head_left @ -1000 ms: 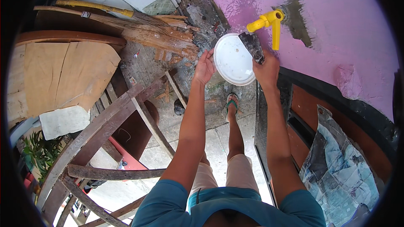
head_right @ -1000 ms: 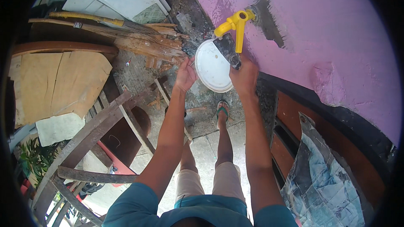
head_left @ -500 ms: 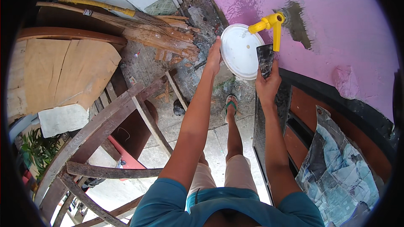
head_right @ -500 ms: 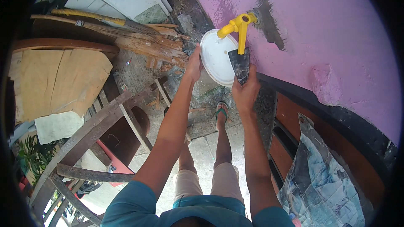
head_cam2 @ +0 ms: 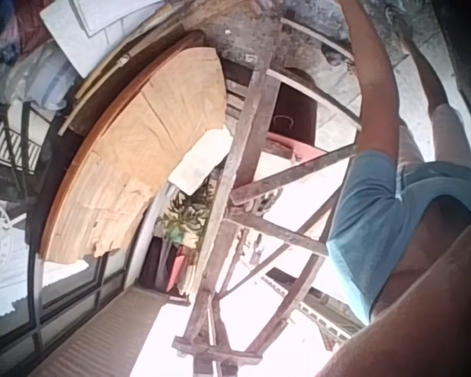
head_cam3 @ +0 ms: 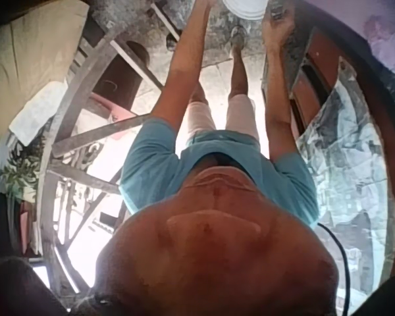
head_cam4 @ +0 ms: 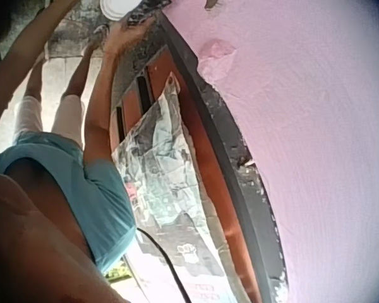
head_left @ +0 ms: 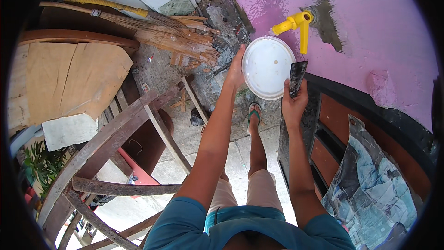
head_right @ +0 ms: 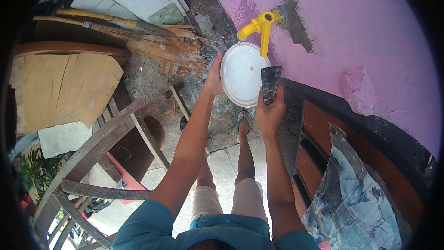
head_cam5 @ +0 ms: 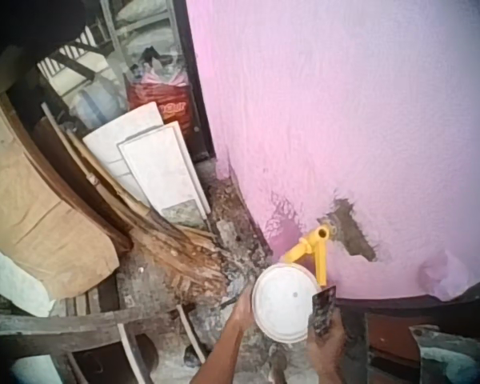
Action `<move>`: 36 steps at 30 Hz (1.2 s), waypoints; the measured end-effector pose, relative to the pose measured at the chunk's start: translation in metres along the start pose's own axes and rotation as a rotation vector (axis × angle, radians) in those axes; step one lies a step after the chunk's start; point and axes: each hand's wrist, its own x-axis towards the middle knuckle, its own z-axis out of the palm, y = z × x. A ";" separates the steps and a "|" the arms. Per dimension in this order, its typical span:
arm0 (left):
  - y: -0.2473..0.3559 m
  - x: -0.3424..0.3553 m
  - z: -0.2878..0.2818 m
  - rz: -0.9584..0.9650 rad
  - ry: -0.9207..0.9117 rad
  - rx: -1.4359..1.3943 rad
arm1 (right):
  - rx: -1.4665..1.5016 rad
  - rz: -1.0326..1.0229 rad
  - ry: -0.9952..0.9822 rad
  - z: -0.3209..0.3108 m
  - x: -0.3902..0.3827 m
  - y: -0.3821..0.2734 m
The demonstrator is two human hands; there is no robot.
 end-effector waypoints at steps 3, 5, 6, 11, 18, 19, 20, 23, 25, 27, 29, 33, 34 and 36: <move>0.008 -0.001 -0.004 0.197 0.115 0.127 | -0.134 -0.006 -0.060 0.003 0.008 -0.002; 0.015 -0.006 -0.014 0.229 0.218 0.098 | -0.303 -0.084 -0.108 0.006 0.013 -0.002; 0.020 -0.008 -0.026 0.310 0.251 0.199 | -0.394 -0.243 -0.091 0.011 0.014 -0.001; 0.024 -0.015 -0.024 0.391 0.292 0.637 | 0.154 0.266 -0.468 0.023 0.017 0.013; 0.010 -0.031 -0.016 0.185 0.178 0.185 | 0.308 0.443 -0.506 0.059 0.020 -0.008; 0.008 -0.034 -0.018 0.180 0.177 0.188 | 0.236 0.381 -0.529 0.062 0.019 -0.012; 0.008 -0.037 -0.016 0.187 0.126 0.169 | 0.203 0.368 -0.527 0.063 0.019 -0.017; 0.005 -0.036 -0.022 0.173 -0.008 0.170 | 0.157 0.396 -0.538 0.066 0.019 -0.014; 0.004 -0.041 -0.020 0.090 -0.056 0.104 | 0.143 0.392 -0.540 0.067 0.019 -0.015; 0.003 -0.042 -0.013 0.114 -0.055 0.098 | 0.129 0.385 -0.542 0.068 0.018 -0.018; 0.003 -0.042 -0.008 0.138 -0.055 0.091 | 0.029 0.372 -0.546 0.068 0.017 -0.019; 0.008 -0.047 -0.006 0.109 -0.025 0.151 | 0.061 0.356 -0.590 0.070 0.018 -0.019; 0.010 -0.050 -0.007 0.093 -0.036 0.207 | 0.061 0.350 -0.587 0.071 0.019 -0.020; 0.009 -0.049 -0.005 0.043 -0.066 0.304 | 0.051 0.345 -0.567 0.070 0.023 -0.016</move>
